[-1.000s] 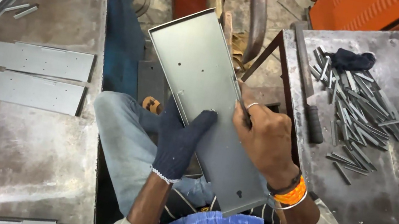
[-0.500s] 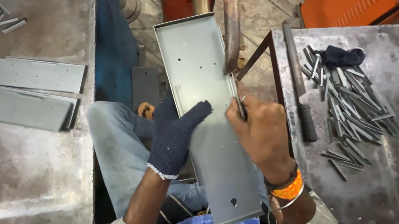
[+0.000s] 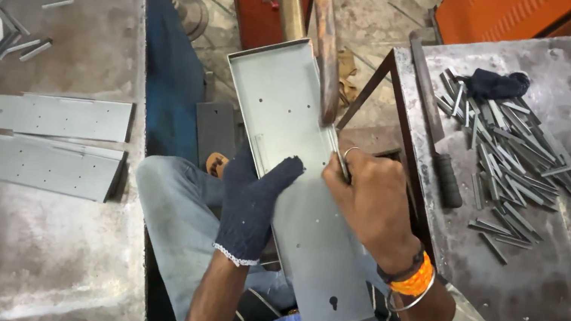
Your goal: The person spot welds small metal components onto larger metal base plates at a workstation.
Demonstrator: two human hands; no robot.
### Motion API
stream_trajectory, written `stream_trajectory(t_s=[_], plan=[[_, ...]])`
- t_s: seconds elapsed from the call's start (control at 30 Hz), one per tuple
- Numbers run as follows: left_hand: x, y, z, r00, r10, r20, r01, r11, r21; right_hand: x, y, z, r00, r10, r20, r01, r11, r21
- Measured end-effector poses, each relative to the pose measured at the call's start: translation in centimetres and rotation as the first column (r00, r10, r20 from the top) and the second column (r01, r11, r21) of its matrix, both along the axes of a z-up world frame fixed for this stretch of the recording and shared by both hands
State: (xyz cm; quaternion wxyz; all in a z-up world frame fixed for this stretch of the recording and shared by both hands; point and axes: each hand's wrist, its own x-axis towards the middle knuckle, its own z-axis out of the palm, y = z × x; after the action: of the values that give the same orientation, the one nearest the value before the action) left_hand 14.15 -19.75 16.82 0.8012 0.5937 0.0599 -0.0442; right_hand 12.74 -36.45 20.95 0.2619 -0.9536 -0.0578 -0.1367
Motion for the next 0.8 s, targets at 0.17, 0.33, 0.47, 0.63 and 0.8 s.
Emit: stream_trajectory(t_s=[0.17, 0.33, 0.47, 0.63, 0.8], plan=[[0.6, 0.0, 0.3, 0.999, -0.007, 0.042, 0.008, 0.999, -0.035, -0.2, -0.6, -0.5, 0.999, -0.022, 0.047, 0.023, 1.000, -0.013], [4.4, -0.1, 1.6, 0.996, -0.021, 0.089, 0.033, 0.989, -0.141, 0.7, -1.1, 1.5, 0.999, 0.020, -0.028, -0.020, 1.000, -0.010], [7.1, 0.4, 1.0, 0.994, -0.010, 0.105, 0.024, 0.990, -0.139, 1.7, -0.7, 2.8, 0.989, 0.087, -0.117, -0.088, 0.996, -0.006], [8.5, 0.7, 1.0, 0.990, -0.038, 0.135, 0.053, 0.993, -0.104, 2.2, -0.8, 2.2, 0.994, 0.107, -0.008, -0.107, 0.987, -0.118], [9.3, 0.9, 1.2, 0.994, -0.036, 0.106, 0.055, 0.982, -0.178, 2.6, -0.9, 1.8, 0.994, 0.036, -0.108, -0.041, 0.998, -0.051]])
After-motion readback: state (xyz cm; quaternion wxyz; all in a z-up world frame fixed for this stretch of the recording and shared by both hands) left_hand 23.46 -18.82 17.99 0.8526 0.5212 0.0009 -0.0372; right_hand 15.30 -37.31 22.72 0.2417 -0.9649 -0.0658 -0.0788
